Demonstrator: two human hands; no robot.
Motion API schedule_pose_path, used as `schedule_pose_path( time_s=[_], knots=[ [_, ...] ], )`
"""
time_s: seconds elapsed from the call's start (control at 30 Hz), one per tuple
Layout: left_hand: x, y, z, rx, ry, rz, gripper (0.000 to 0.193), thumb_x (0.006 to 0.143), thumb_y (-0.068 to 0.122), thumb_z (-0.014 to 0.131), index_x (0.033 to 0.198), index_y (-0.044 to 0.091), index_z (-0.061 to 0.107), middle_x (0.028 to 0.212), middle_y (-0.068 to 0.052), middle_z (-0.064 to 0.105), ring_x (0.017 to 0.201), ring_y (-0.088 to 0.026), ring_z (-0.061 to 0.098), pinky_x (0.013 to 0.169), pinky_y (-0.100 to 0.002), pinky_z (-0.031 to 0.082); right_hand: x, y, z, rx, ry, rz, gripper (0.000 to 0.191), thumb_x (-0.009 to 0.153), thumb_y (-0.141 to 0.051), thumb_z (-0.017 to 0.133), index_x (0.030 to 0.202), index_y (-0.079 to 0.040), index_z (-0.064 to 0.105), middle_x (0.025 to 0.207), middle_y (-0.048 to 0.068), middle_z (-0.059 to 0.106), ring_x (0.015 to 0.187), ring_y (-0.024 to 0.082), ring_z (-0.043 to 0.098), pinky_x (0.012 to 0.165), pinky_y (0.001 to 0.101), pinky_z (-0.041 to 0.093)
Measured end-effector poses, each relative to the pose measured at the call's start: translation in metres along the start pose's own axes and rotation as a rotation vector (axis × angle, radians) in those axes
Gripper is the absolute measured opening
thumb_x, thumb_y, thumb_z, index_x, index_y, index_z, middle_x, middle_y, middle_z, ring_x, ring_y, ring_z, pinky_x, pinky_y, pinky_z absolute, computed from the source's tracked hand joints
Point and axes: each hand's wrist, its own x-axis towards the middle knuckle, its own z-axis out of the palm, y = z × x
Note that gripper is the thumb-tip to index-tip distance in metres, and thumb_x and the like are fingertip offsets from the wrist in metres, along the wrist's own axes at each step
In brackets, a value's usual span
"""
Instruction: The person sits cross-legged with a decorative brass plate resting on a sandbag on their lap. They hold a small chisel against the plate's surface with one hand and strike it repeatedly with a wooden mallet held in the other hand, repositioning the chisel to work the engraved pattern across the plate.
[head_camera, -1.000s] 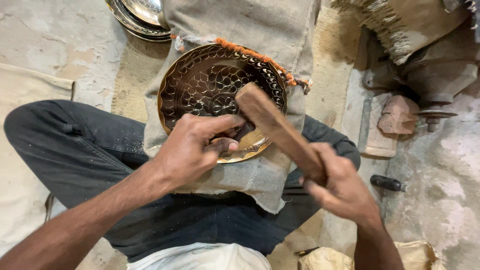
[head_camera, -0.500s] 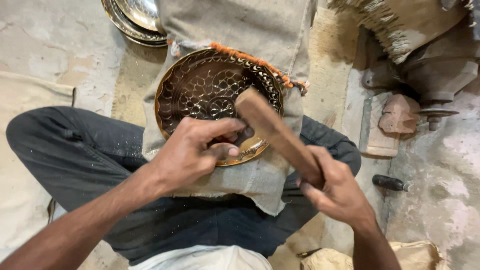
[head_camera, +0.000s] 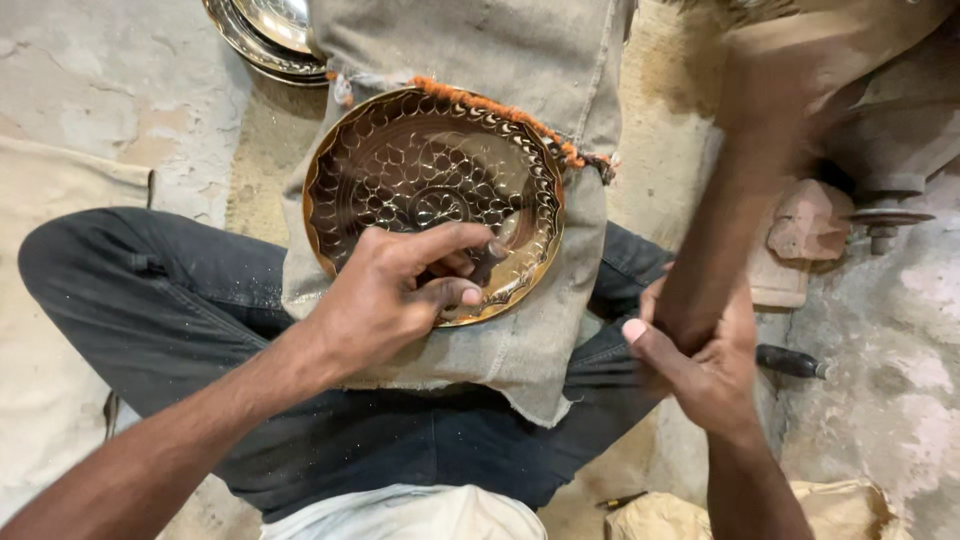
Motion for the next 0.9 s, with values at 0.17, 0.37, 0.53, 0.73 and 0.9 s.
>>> schedule_pose_path(
  time_s=[0.17, 0.37, 0.53, 0.73, 0.9],
  knots=[
    [0.001, -0.001, 0.000, 0.053, -0.020, -0.030, 0.040, 0.085, 0.005, 0.077, 0.124, 0.003, 0.069, 0.096, -0.013, 0.081, 0.082, -0.014, 0.079, 0.070, -0.029, 0.062, 0.008, -0.006, -0.003, -0.476, -0.361, -0.131, 0.058, 0.078, -0.005, 0.078, 0.128, -0.001, 0.049, 0.095, 0.005, 0.066, 0.081, 0.019, 0.067, 0.074, 0.0326, 0.054],
    [0.002, 0.000, -0.001, 0.035, -0.004, -0.018, 0.041, 0.086, 0.006, 0.076, 0.125, 0.002, 0.067, 0.100, -0.015, 0.080, 0.084, -0.014, 0.080, 0.069, -0.030, 0.062, 0.010, -0.004, -0.004, -0.477, -0.381, 0.002, 0.054, 0.076, -0.006, 0.069, 0.126, -0.003, 0.051, 0.090, 0.005, 0.067, 0.081, 0.015, 0.068, 0.073, 0.0312, 0.056],
    [0.001, 0.000, -0.001, 0.054, 0.007, -0.007, 0.041, 0.086, 0.006, 0.076, 0.126, 0.002, 0.067, 0.099, -0.016, 0.080, 0.084, -0.014, 0.080, 0.069, -0.030, 0.062, 0.011, -0.001, 0.000, -0.558, -0.358, -0.037, 0.038, 0.079, -0.006, 0.074, 0.113, -0.006, 0.057, 0.088, 0.011, 0.060, 0.076, 0.022, 0.065, 0.067, 0.0348, 0.055],
    [0.000, 0.000, -0.003, 0.035, 0.003, 0.003, 0.040, 0.085, 0.002, 0.074, 0.125, 0.001, 0.067, 0.097, -0.016, 0.079, 0.086, -0.015, 0.080, 0.072, -0.031, 0.061, 0.009, -0.004, 0.006, -0.446, -0.313, -0.008, 0.051, 0.075, -0.004, 0.072, 0.121, -0.001, 0.050, 0.085, 0.012, 0.066, 0.072, 0.023, 0.067, 0.066, 0.0352, 0.055],
    [0.000, 0.001, -0.003, 0.029, 0.004, 0.017, 0.038, 0.085, 0.003, 0.076, 0.122, 0.001, 0.068, 0.098, -0.015, 0.079, 0.085, -0.016, 0.079, 0.072, -0.031, 0.060, 0.010, -0.007, 0.006, -0.373, -0.209, 0.042, 0.053, 0.078, -0.006, 0.075, 0.122, 0.002, 0.046, 0.083, 0.012, 0.069, 0.072, 0.021, 0.068, 0.065, 0.0342, 0.055]
  ],
)
